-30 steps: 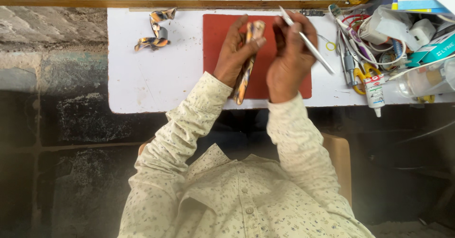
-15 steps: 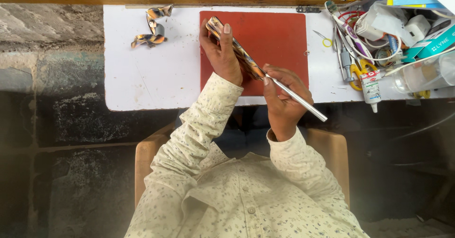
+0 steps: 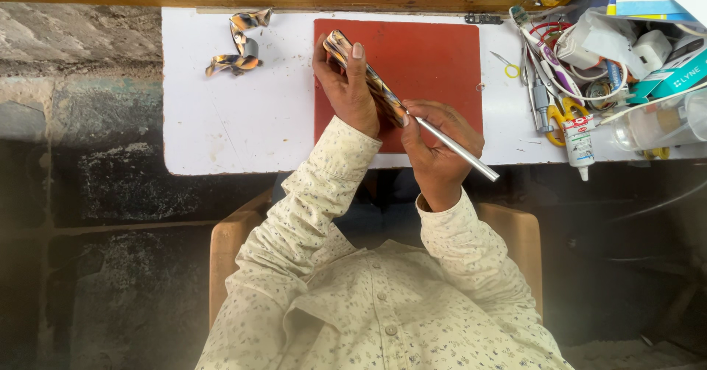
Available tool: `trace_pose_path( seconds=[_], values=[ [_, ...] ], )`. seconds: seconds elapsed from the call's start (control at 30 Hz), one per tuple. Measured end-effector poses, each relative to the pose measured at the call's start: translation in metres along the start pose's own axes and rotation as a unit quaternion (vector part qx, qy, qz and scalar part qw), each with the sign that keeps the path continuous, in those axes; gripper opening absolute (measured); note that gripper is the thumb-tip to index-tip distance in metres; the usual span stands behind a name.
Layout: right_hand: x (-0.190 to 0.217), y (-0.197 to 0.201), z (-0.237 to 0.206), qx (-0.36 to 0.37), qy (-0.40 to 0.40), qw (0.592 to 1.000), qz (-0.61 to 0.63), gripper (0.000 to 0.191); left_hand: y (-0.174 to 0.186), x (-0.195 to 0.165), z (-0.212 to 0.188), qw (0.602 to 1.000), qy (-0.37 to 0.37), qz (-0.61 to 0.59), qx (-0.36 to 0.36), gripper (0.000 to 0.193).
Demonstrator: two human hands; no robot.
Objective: The person holds a heat gun and blows hot air over a patterned film wrapped around a phone case on a red mat. They then set the heat gun aside and use a metal rod tool to press and smooth the film along the case edges, turning the case to work around its sides.
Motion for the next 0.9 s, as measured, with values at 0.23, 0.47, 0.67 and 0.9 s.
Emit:
trace_pose_path(
  seconds=[0.23, 0.47, 0.67, 0.9],
  values=[
    [0.0042, -0.0024, 0.0033, -0.003, 0.034, 0.999, -0.033, 0.011, -0.0016, -0.0023, -0.0031, 1.0, -0.021, 0.009, 0.003, 0.076],
    [0.0051, -0.004, 0.0034, -0.002, 0.041, 0.998, -0.041, 0.011, -0.0012, -0.0028, -0.0039, 1.0, -0.024, -0.008, 0.006, 0.073],
    [0.0057, -0.0052, 0.0049, -0.003, 0.055, 0.997, -0.051, 0.01, -0.0015, -0.0028, -0.004, 1.0, -0.018, -0.009, 0.007, 0.074],
    [0.0086, -0.0059, 0.0055, -0.005, 0.069, 0.996, -0.056, 0.01, -0.0027, -0.006, -0.0053, 1.0, -0.023, 0.0, 0.012, 0.076]
  ],
)
Point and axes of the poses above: each hand's wrist, its own z-axis towards the middle knuckle, its own y-axis out of the back of the hand, x = y × z, the point moved 7 cm from there along z, towards the middle knuckle, and after that the axes turned 14 degrees about -x, right-handed, at the moved point
